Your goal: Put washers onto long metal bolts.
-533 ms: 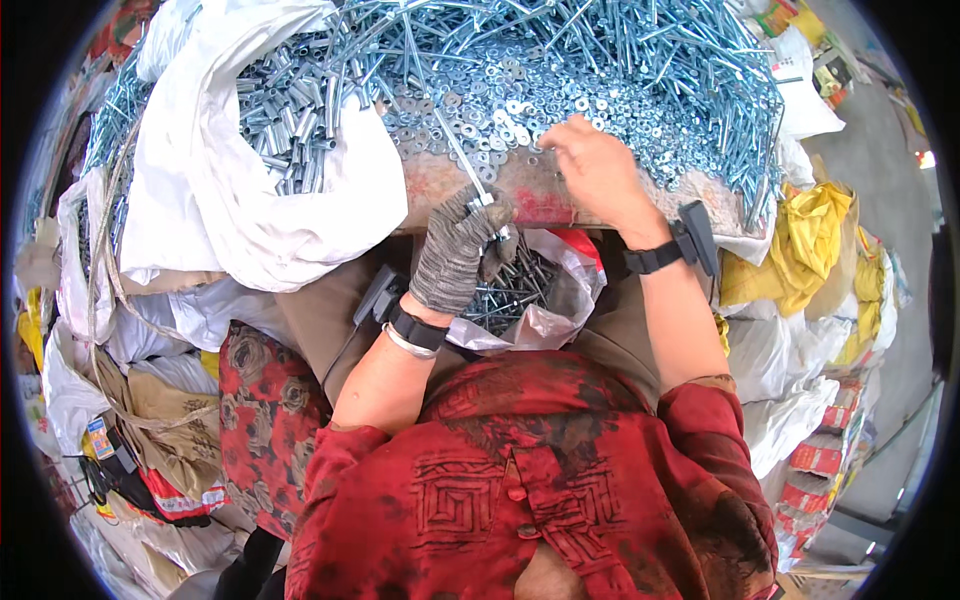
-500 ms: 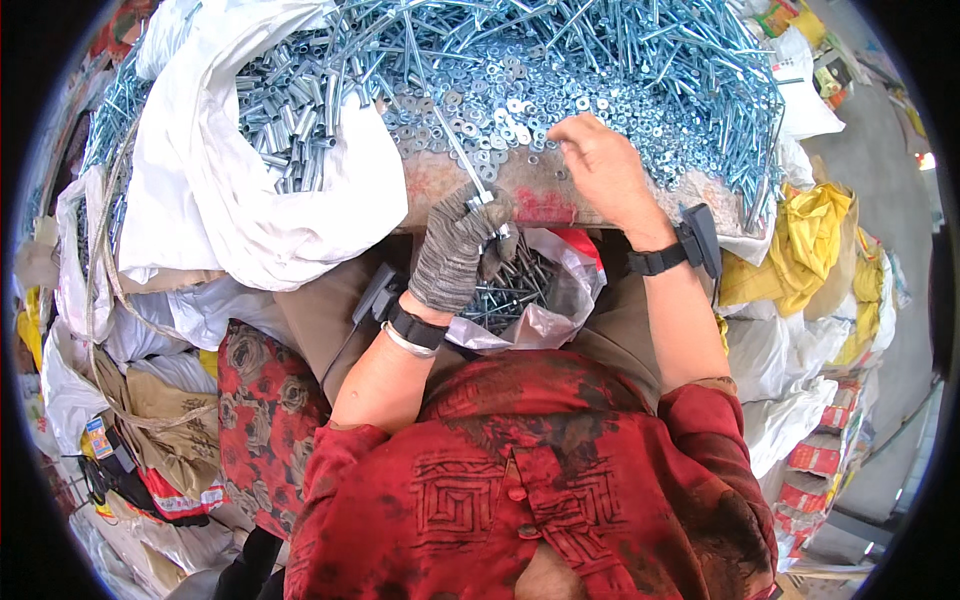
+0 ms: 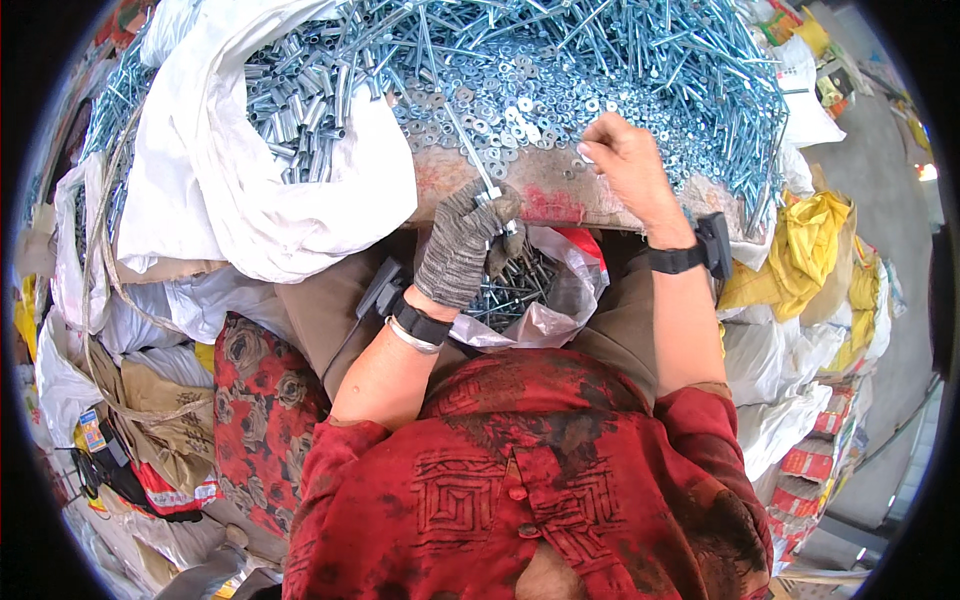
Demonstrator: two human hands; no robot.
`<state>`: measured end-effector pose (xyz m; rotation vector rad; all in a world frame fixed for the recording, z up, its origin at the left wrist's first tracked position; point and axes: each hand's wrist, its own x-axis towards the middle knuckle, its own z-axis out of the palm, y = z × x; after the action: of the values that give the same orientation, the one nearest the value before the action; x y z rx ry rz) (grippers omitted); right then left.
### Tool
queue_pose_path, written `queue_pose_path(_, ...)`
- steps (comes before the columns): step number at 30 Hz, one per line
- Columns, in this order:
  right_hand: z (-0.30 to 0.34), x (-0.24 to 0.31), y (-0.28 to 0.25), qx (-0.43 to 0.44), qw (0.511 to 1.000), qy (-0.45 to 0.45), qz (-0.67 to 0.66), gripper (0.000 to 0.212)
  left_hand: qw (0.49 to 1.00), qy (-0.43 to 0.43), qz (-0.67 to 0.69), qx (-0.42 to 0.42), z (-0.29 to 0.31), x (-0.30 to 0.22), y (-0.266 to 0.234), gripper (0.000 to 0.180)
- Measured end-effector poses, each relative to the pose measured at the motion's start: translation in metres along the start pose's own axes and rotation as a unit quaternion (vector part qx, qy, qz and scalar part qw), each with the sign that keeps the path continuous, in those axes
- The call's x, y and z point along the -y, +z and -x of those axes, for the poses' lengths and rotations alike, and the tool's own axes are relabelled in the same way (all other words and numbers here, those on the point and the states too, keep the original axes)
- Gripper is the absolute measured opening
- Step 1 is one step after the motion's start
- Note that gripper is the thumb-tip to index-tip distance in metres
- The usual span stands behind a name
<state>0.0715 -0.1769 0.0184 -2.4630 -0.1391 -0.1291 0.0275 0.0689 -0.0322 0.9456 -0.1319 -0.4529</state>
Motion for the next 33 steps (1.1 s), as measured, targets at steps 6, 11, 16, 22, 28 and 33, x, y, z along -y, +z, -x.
queue_pose_path(6,0.007,-0.01,0.004,0.028,0.988,-0.092,0.121,0.023,1.0,0.007,-0.015,0.02,0.002,-0.005,0.007,0.028)
queue_pose_path(11,0.015,0.009,0.005,0.063,0.968,-0.001,0.242,0.027,0.998,0.015,-0.035,0.04,0.004,-0.001,0.005,0.034)
queue_pose_path(16,0.023,0.02,0.003,0.045,0.951,-0.101,0.287,0.02,0.993,-0.005,-0.098,0.068,0.003,0.016,-0.005,0.022)
queue_pose_path(22,0.058,0.035,-0.038,0.053,0.9,0.083,-0.424,0.008,0.764,0.12,-0.627,0.093,0.008,0.006,0.012,0.034)
queue_pose_path(28,0.088,0.04,-0.051,0.066,0.896,0.097,-0.429,0.009,0.711,0.175,-0.669,0.126,0.019,-0.003,0.025,0.03)
queue_pose_path(33,0.103,0.039,-0.049,0.0,0.886,0.104,-0.452,0.008,0.656,0.187,-0.721,0.124,0.019,0.005,0.025,0.028)
